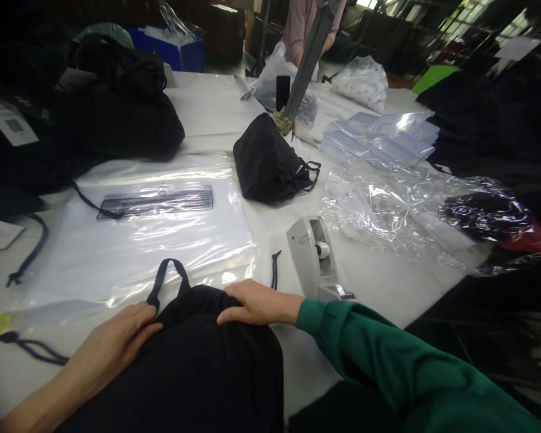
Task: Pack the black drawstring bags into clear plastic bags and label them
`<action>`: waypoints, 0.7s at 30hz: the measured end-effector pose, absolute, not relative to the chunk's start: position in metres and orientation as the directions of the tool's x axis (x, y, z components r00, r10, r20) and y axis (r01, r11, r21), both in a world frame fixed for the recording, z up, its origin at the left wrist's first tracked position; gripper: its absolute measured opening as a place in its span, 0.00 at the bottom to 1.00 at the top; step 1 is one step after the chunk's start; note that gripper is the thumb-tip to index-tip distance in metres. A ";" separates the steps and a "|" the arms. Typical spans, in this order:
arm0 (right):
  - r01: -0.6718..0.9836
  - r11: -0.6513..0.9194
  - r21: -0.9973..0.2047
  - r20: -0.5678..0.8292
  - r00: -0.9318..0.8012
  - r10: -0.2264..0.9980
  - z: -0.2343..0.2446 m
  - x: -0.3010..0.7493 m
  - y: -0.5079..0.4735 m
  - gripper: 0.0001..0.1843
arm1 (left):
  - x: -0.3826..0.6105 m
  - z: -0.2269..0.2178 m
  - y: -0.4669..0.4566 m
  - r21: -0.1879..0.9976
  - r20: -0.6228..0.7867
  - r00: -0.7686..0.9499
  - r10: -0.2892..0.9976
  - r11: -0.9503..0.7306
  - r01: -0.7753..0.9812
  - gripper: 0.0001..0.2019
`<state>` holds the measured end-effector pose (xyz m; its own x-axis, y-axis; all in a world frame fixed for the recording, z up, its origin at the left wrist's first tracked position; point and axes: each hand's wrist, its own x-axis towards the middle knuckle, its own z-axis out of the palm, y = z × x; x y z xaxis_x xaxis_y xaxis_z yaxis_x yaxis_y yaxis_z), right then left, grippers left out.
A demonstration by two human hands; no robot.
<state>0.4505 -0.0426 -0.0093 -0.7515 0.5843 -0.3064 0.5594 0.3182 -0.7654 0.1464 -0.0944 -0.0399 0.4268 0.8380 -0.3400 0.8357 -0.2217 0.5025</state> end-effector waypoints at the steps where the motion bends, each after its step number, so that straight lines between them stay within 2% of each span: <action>1: 0.586 0.451 -0.673 -0.271 -0.763 0.587 -0.007 0.449 -0.042 0.19 | 0.147 -0.040 -0.094 0.498 -0.352 0.433 0.830 -0.226 0.837 0.12; 3: 0.593 0.667 -0.451 -0.220 -0.798 0.560 -0.006 0.450 -0.041 0.21 | 0.147 -0.039 -0.092 0.492 -0.376 0.449 0.810 -0.236 0.838 0.12; 5: 0.565 0.776 -0.280 -0.191 -0.825 0.531 -0.009 0.456 -0.037 0.22 | 0.147 -0.038 -0.092 0.487 -0.397 0.463 0.793 -0.245 0.838 0.12; 7: 0.570 0.798 -0.195 -0.189 -0.820 0.540 -0.016 0.465 -0.033 0.20 | 0.147 -0.038 -0.091 0.481 -0.405 0.469 0.785 -0.253 0.839 0.12; 9: 0.618 0.767 -0.173 -0.208 -0.784 0.585 -0.026 0.475 -0.031 0.18 | 0.147 -0.039 -0.091 0.473 -0.401 0.460 0.792 -0.250 0.844 0.11; 11: 0.667 0.719 -0.194 -0.222 -0.744 0.631 -0.035 0.482 -0.031 0.17 | 0.146 -0.041 -0.091 0.472 -0.387 0.439 0.811 -0.235 0.850 0.10; 14: 0.711 0.636 -0.299 -0.226 -0.700 0.677 -0.038 0.485 -0.034 0.16 | 0.143 -0.042 -0.092 0.508 -0.309 0.398 0.863 -0.204 0.837 0.08; 17: 0.731 0.509 -0.454 -0.208 -0.642 0.738 -0.025 0.480 -0.031 0.17 | 0.141 -0.037 -0.096 0.589 -0.036 0.356 0.934 -0.268 0.763 0.09; 19: 0.725 0.371 -0.581 -0.183 -0.560 0.808 -0.011 0.469 -0.022 0.21 | 0.144 -0.026 -0.100 0.656 0.111 0.360 0.926 -0.340 0.674 0.11; 21: 0.691 0.223 -0.687 -0.196 -0.473 0.859 -0.001 0.450 -0.010 0.22 | 0.151 -0.013 -0.101 0.733 0.052 0.454 0.890 -0.343 0.588 0.13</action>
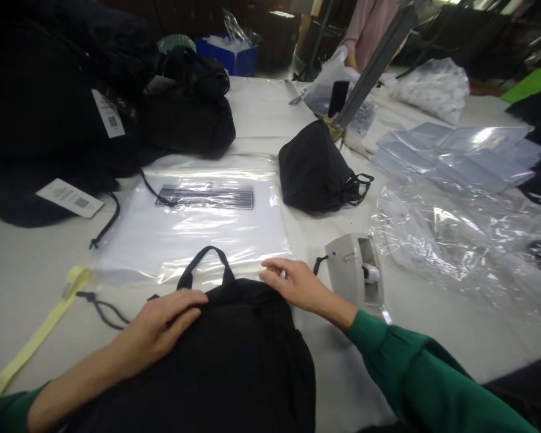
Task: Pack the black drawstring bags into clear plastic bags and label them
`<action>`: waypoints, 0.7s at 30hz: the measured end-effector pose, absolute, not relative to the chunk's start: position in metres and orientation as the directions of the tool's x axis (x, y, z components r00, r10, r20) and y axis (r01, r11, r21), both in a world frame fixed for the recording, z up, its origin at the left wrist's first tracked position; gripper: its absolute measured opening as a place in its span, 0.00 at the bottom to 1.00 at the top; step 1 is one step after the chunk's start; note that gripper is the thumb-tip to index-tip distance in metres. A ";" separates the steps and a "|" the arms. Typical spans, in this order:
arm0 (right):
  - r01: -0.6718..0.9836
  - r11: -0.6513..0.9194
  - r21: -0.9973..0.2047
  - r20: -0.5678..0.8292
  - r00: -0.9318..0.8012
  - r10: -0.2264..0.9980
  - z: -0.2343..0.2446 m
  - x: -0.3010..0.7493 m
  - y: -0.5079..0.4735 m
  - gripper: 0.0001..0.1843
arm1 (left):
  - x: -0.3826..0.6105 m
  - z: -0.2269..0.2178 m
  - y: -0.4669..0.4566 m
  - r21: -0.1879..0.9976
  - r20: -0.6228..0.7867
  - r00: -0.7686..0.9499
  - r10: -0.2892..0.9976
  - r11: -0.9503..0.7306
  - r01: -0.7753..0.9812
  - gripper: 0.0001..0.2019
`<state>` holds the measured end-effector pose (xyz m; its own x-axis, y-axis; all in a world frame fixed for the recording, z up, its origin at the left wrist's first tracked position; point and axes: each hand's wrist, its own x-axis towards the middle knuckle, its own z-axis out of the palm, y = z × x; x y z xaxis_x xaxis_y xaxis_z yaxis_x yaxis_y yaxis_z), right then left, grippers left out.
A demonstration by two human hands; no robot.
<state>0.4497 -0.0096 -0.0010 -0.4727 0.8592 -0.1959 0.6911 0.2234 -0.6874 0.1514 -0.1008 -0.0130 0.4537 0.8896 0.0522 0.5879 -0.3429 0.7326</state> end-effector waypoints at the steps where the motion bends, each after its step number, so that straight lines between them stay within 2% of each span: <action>1: 0.672 0.163 -0.722 -0.223 -0.450 0.865 0.001 0.437 -0.003 0.23 | 0.155 -0.006 -0.100 0.764 -0.035 0.525 0.851 -0.316 0.563 0.14; 4: 0.613 0.028 -0.790 -0.343 -0.480 0.807 -0.001 0.392 0.011 0.26 | 0.165 0.008 -0.094 0.776 -0.270 0.667 0.694 -0.254 0.578 0.15; 6: 0.560 -0.077 -0.825 -0.420 -0.516 0.747 -0.004 0.366 0.015 0.31 | 0.167 0.010 -0.091 0.761 -0.340 0.683 0.647 -0.237 0.603 0.16; 8: 0.495 -0.110 -0.862 -0.428 -0.593 0.682 -0.002 0.350 0.015 0.32 | 0.166 0.007 -0.090 0.761 -0.354 0.676 0.646 -0.221 0.610 0.17; 10: 0.433 -0.003 -0.902 -0.338 -0.701 0.628 0.004 0.347 0.010 0.26 | 0.163 0.002 -0.095 0.780 -0.315 0.648 0.694 -0.200 0.593 0.17; 12: 0.416 0.257 -0.872 -0.196 -0.779 0.595 0.010 0.355 0.002 0.19 | 0.158 -0.004 -0.103 0.803 -0.192 0.540 0.819 -0.185 0.566 0.15; 14: 0.446 0.572 -0.688 -0.103 -0.841 0.531 0.011 0.370 -0.008 0.14 | 0.151 -0.008 -0.110 0.791 0.032 0.307 0.951 -0.212 0.574 0.13; 16: 0.441 0.781 -0.442 -0.113 -0.891 0.439 0.006 0.386 -0.018 0.12 | 0.146 -0.009 -0.110 0.733 0.219 0.153 0.964 -0.266 0.626 0.12; 17: 0.428 0.825 -0.369 -0.142 -0.903 0.405 0.002 0.392 -0.023 0.12 | 0.144 -0.010 -0.107 0.702 0.233 0.185 0.955 -0.297 0.647 0.13; 18: 0.425 0.837 -0.344 -0.170 -0.905 0.390 -0.002 0.397 -0.028 0.12 | 0.143 -0.009 -0.102 0.687 0.182 0.282 0.942 -0.327 0.649 0.13; 21: 0.493 0.750 -0.441 -0.215 -0.869 0.446 -0.011 0.404 -0.039 0.13 | 0.144 -0.009 -0.085 0.729 -0.092 0.584 0.807 -0.345 0.591 0.14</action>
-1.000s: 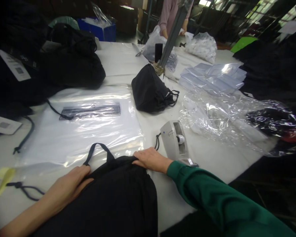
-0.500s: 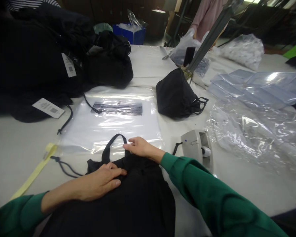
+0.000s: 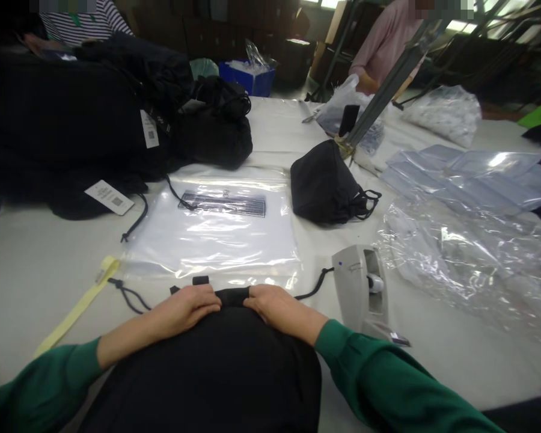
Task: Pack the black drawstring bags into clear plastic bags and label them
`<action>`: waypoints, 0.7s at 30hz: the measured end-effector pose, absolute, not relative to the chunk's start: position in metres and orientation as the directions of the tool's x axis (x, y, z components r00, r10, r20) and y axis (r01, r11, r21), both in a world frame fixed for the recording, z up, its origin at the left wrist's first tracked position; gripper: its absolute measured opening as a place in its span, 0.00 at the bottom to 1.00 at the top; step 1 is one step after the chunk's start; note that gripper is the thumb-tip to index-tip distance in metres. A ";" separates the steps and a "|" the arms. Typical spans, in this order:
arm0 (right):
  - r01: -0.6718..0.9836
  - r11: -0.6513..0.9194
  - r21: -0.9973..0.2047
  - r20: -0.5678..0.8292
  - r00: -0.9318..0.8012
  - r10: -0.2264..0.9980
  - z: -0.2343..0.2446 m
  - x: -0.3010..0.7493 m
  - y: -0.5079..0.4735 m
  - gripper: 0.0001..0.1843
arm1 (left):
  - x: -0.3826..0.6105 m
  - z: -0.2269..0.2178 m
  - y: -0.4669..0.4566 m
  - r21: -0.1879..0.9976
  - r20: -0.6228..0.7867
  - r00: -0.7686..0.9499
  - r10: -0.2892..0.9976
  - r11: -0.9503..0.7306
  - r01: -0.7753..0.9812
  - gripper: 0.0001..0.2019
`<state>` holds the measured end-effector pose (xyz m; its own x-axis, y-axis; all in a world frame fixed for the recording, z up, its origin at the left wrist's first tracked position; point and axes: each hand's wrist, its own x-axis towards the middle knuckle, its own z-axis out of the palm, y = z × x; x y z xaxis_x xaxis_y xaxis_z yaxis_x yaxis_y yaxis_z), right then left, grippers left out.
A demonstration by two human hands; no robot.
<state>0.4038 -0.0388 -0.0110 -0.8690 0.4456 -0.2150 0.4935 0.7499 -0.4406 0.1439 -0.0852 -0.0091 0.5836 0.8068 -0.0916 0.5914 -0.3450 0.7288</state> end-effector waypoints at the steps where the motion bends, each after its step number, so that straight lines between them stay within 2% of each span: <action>1: 0.518 0.701 -0.490 -0.223 -0.852 0.474 -0.012 0.405 -0.042 0.13 | 0.145 -0.010 -0.080 0.746 -0.152 0.617 0.772 -0.320 0.584 0.14; 5: 0.555 0.527 -0.643 -0.234 -0.799 0.555 -0.020 0.409 -0.056 0.09 | 0.152 -0.025 -0.074 0.722 -0.270 0.589 0.762 -0.245 0.647 0.08; 9: 0.638 0.326 -0.698 -0.220 -0.623 0.750 -0.044 0.404 -0.068 0.03 | 0.155 -0.051 -0.079 0.653 -0.274 0.553 0.787 -0.270 0.708 0.07; 14: 0.661 0.233 -0.713 -0.148 -0.467 0.872 -0.055 0.391 -0.073 0.12 | 0.152 -0.059 -0.082 0.683 -0.219 0.553 0.804 -0.278 0.675 0.08; 17: 0.669 0.136 -0.730 -0.080 -0.283 0.956 -0.039 0.410 -0.078 0.17 | 0.150 -0.056 -0.085 0.668 -0.194 0.556 0.808 -0.306 0.678 0.11; 19: 0.675 0.001 -0.738 -0.080 -0.089 0.993 -0.027 0.438 -0.084 0.25 | 0.149 -0.053 -0.087 0.660 -0.180 0.569 0.802 -0.331 0.675 0.11; 21: 0.640 -0.183 -0.746 -0.163 0.091 0.982 -0.023 0.469 -0.090 0.32 | 0.147 -0.048 -0.086 0.649 -0.174 0.596 0.784 -0.364 0.668 0.10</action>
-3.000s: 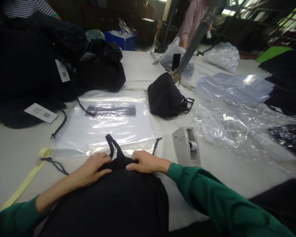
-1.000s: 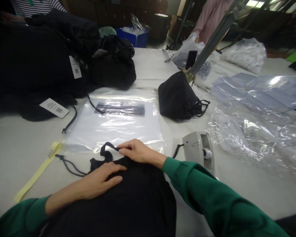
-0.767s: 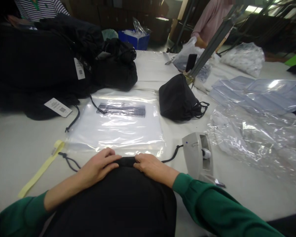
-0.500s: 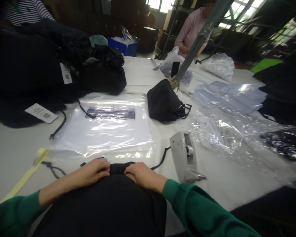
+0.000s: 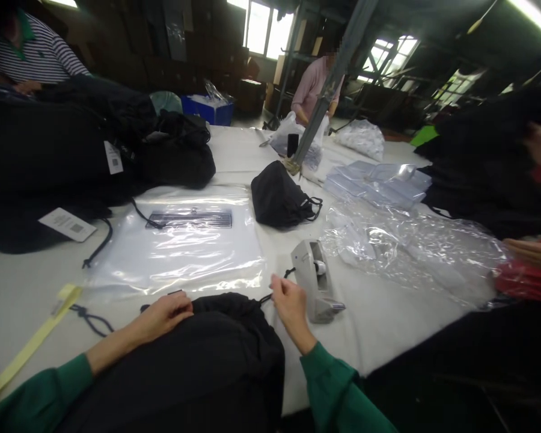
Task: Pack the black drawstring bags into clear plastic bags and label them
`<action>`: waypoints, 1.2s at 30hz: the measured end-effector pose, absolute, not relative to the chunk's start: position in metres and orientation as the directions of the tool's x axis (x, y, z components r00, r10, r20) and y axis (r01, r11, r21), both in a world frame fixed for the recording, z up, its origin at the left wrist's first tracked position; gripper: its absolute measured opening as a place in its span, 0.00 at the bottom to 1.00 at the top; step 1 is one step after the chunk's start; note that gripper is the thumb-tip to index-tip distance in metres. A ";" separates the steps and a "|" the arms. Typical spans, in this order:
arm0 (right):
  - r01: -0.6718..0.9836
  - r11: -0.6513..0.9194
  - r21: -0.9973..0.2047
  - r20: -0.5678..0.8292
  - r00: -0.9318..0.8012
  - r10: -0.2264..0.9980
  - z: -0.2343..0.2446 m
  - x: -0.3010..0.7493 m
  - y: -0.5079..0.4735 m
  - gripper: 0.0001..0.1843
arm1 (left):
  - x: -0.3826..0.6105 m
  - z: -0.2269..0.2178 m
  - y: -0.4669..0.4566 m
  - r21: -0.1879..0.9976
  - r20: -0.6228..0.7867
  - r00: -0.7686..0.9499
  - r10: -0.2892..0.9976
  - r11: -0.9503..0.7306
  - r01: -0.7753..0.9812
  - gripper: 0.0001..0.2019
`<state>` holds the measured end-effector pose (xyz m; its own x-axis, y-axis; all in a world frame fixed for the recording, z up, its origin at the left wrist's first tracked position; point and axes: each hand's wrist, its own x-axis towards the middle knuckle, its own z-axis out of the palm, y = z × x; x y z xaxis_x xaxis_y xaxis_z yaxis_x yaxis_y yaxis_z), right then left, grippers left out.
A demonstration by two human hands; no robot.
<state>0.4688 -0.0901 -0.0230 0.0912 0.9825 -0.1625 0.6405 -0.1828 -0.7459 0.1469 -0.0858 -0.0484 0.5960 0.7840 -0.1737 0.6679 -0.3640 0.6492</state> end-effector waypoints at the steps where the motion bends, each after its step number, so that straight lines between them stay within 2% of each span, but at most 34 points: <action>1: 0.610 -0.268 -0.746 -0.224 0.150 0.963 -0.025 0.482 -0.093 0.33 | 0.147 -0.044 -0.083 0.643 -0.175 0.615 0.769 -0.383 0.663 0.10; 4: 0.524 -0.408 -0.748 -0.355 0.204 0.912 -0.040 0.502 -0.096 0.33 | 0.156 -0.023 -0.069 0.624 -0.182 0.674 0.715 -0.446 0.642 0.07; 7: 0.441 -0.408 -0.799 -0.354 0.203 0.913 -0.056 0.494 -0.092 0.30 | 0.189 -0.001 -0.050 0.640 -0.123 0.723 0.680 -0.502 0.581 0.09; 9: 0.371 -0.374 -0.850 -0.317 0.208 0.925 -0.060 0.484 -0.089 0.28 | 0.219 0.002 -0.042 0.666 -0.067 0.747 0.661 -0.528 0.527 0.15; 12: 0.247 -0.309 -0.918 -0.263 0.202 0.943 -0.058 0.472 -0.090 0.28 | 0.258 -0.015 -0.040 0.682 -0.057 0.756 0.652 -0.528 0.507 0.22; 16: 0.100 -0.246 -0.964 -0.220 0.221 0.950 -0.055 0.471 -0.099 0.31 | 0.275 -0.051 -0.044 0.686 -0.101 0.739 0.666 -0.491 0.537 0.15; 20: 0.064 -0.216 -0.974 -0.194 0.245 0.950 -0.046 0.481 -0.104 0.32 | 0.269 -0.064 -0.045 0.722 -0.118 0.715 0.689 -0.435 0.538 0.14; 22: 0.125 -0.199 -0.972 -0.173 0.189 0.967 -0.036 0.483 -0.104 0.31 | 0.265 -0.061 -0.043 0.754 -0.113 0.706 0.699 -0.403 0.519 0.12; 24: 0.350 -0.100 -0.931 -0.091 0.043 0.995 -0.026 0.480 -0.104 0.26 | 0.257 -0.053 -0.039 0.784 -0.093 0.671 0.736 -0.361 0.505 0.10; 25: 0.497 0.006 -0.868 -0.034 -0.072 0.997 -0.022 0.476 -0.104 0.23 | 0.252 -0.046 -0.037 0.793 -0.075 0.628 0.775 -0.335 0.508 0.11; 27: 0.722 0.273 -0.636 0.019 -0.339 0.941 -0.015 0.466 -0.103 0.18 | 0.239 -0.030 -0.033 0.799 -0.017 0.493 0.870 -0.284 0.530 0.17; 29: 0.785 0.461 -0.413 -0.039 -0.521 0.853 -0.010 0.453 -0.102 0.14 | 0.225 -0.012 -0.034 0.800 0.067 0.367 0.928 -0.269 0.535 0.20; 31: 0.779 0.553 -0.297 -0.119 -0.605 0.787 -0.004 0.444 -0.099 0.11 | 0.214 0.000 -0.040 0.816 0.129 0.432 0.892 -0.343 0.465 0.18; 34: 0.722 0.604 -0.337 -0.157 -0.676 0.720 0.008 0.439 -0.091 0.07 | 0.205 -0.002 -0.053 0.845 0.097 0.684 0.723 -0.423 0.328 0.12; 36: 0.684 0.601 -0.414 -0.157 -0.704 0.693 0.010 0.438 -0.086 0.09 | 0.203 -0.014 -0.060 0.854 0.029 0.738 0.674 -0.400 0.332 0.10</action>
